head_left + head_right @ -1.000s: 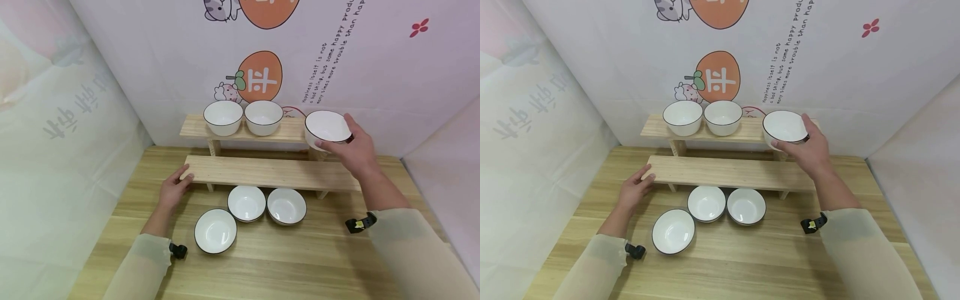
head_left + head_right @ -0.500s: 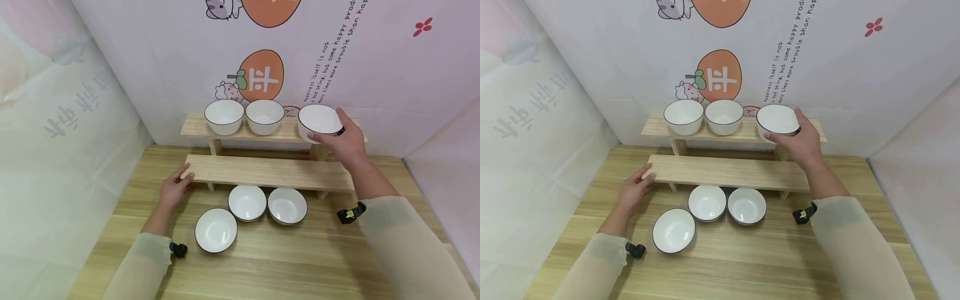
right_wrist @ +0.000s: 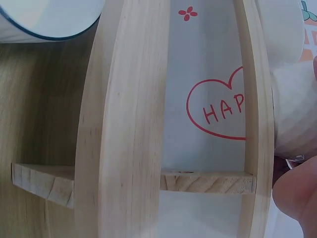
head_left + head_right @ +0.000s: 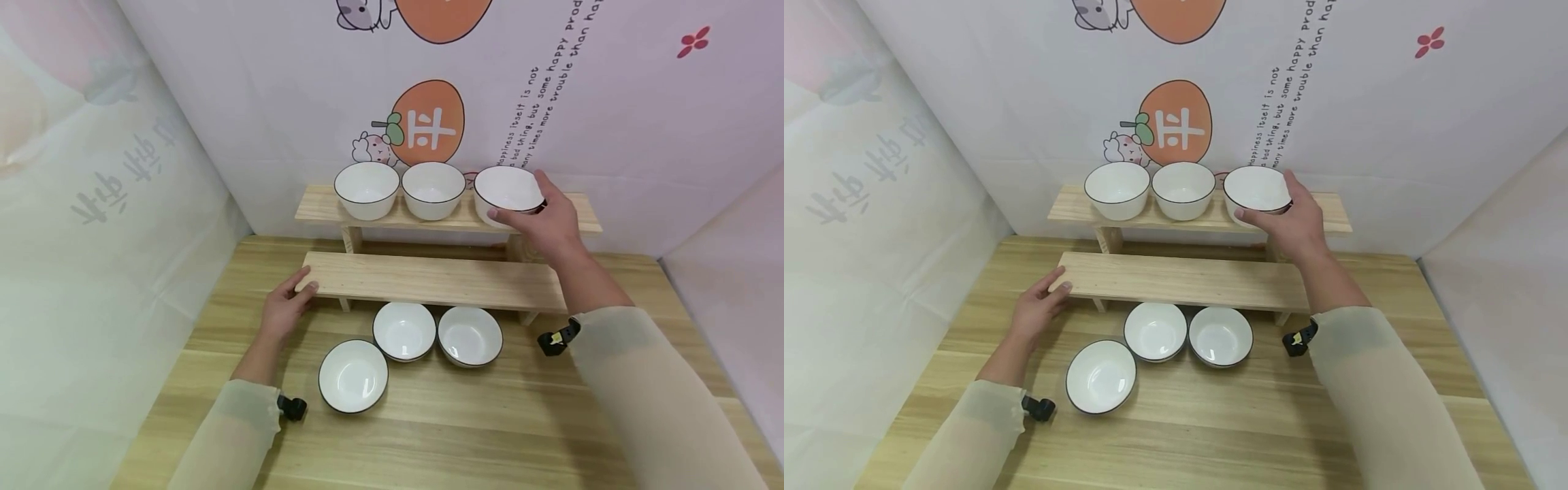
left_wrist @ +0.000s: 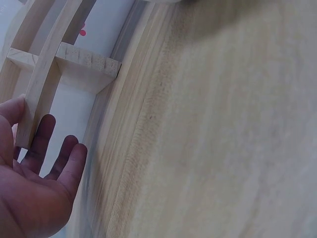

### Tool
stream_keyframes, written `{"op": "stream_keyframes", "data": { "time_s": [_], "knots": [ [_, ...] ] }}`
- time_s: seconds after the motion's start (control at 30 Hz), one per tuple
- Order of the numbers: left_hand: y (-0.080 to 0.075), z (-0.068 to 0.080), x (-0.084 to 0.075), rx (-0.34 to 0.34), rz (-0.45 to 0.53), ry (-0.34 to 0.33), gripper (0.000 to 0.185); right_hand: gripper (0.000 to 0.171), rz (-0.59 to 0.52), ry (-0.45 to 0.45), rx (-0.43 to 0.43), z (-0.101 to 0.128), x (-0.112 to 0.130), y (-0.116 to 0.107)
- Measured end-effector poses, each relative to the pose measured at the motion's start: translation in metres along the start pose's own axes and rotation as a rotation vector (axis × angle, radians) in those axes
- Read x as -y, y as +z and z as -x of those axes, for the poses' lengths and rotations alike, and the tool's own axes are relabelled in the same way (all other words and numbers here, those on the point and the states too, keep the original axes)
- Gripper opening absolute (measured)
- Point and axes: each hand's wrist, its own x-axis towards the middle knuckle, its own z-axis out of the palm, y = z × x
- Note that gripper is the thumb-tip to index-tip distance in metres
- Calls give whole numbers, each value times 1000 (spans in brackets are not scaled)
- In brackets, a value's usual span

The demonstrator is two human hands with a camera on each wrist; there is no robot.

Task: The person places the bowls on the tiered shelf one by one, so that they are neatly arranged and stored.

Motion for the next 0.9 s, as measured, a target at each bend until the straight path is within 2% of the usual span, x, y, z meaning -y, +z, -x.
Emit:
{"op": "stream_keyframes", "data": {
  "time_s": [0.23, 0.47, 0.57, 0.73, 0.9],
  "knots": [
    [0, -2, 2, 2, -1, 8, 56, 130, 16, -20, -4, -2, 3, 2],
    [-4, -20, 25, -6, 0, 12, 57, 128, 19, -39, 6, -2, 4, 3],
    [-5, -23, 31, -8, 0, 28, 58, 129, 18, -49, 13, -2, 3, 2],
    [-4, -22, 33, -16, 0, 45, 58, 134, 25, -55, 26, 0, 1, 0],
    [-4, -21, 30, -9, 5, 27, 58, 133, 5, -42, 28, 4, -3, -2]
  ]
}}
